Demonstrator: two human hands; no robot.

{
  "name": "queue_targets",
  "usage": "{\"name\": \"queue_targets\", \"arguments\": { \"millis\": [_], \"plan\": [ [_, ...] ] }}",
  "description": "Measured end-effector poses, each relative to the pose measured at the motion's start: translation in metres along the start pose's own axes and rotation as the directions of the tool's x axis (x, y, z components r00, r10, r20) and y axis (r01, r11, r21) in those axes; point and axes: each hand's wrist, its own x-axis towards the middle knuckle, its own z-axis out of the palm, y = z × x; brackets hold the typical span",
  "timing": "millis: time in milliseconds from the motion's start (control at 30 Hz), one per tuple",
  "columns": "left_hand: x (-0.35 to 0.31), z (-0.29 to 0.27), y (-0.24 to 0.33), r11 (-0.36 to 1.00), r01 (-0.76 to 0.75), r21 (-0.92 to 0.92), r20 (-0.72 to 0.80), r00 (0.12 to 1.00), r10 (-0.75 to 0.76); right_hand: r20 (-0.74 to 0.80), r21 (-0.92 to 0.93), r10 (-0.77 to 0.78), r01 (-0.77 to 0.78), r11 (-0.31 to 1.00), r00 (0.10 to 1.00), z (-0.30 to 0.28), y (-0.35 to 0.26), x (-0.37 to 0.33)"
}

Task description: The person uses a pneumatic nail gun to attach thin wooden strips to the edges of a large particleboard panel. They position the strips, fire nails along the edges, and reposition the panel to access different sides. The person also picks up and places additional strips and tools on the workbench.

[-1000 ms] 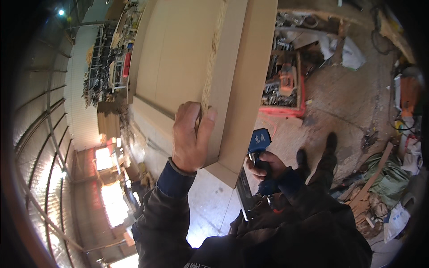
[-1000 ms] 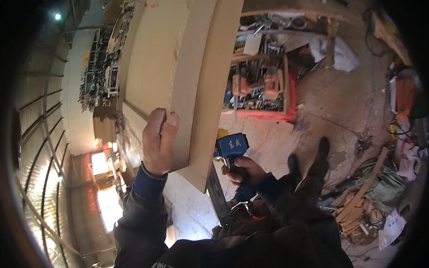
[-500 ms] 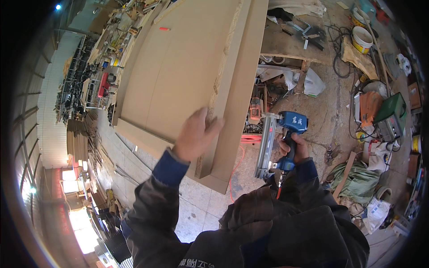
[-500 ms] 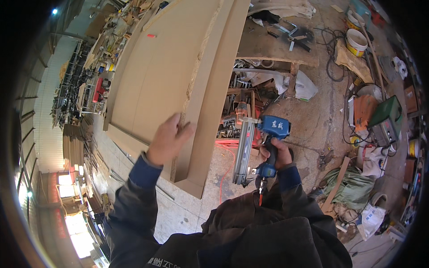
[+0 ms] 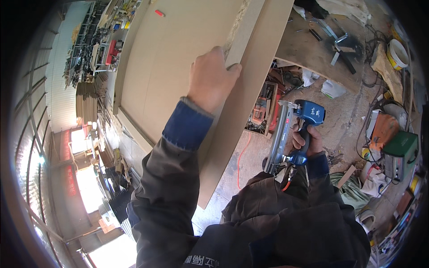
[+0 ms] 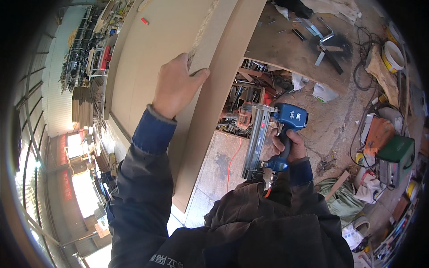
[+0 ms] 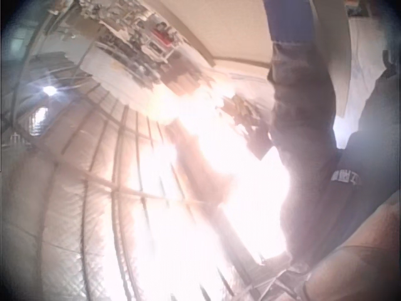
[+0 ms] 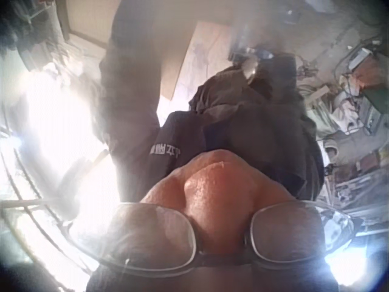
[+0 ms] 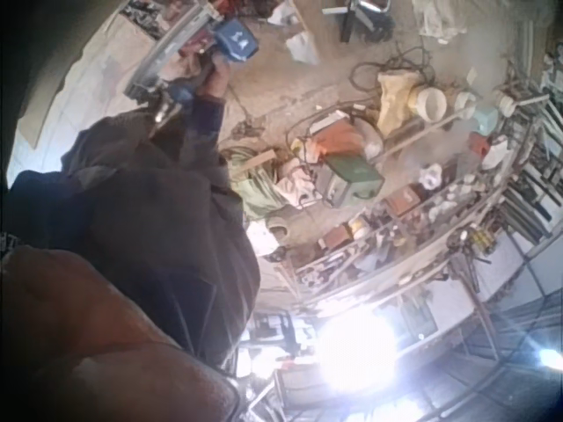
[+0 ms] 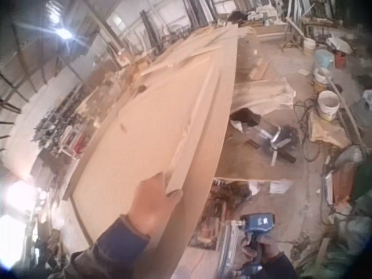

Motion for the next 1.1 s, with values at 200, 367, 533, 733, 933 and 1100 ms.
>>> {"name": "queue_targets", "arguments": {
  "millis": [200,367,533,733,933,1100],
  "plan": [
    [0.003,-0.012,0.019,0.992,0.125,-0.014,0.096,0.988,-0.123,-0.043,0.027,0.059,-0.058,0.998,0.997,0.003,-0.031,0.019],
    [0.003,-0.010,0.018,0.989,0.144,-0.013,0.092,0.986,-0.142,-0.025,0.027,0.075,-0.075,0.997,0.997,0.001,-0.045,0.029],
    [0.003,-0.009,0.018,0.988,0.154,-0.022,0.074,0.986,-0.152,-0.019,0.044,0.093,-0.092,0.995,0.996,-0.006,-0.046,0.034],
    [0.001,-0.003,0.012,0.998,0.067,0.020,0.059,0.996,-0.068,0.074,0.039,0.115,-0.118,0.992,0.991,-0.013,-0.036,0.049],
    [0.000,0.002,0.005,1.000,-0.001,0.026,0.021,1.000,0.000,0.142,0.072,0.143,-0.154,0.985,0.979,-0.004,-0.024,0.066],
    [0.002,0.007,0.002,0.987,0.042,-0.155,0.016,0.999,-0.040,0.147,0.081,0.150,-0.163,0.983,0.978,-0.002,-0.016,0.073]
  ]
}}
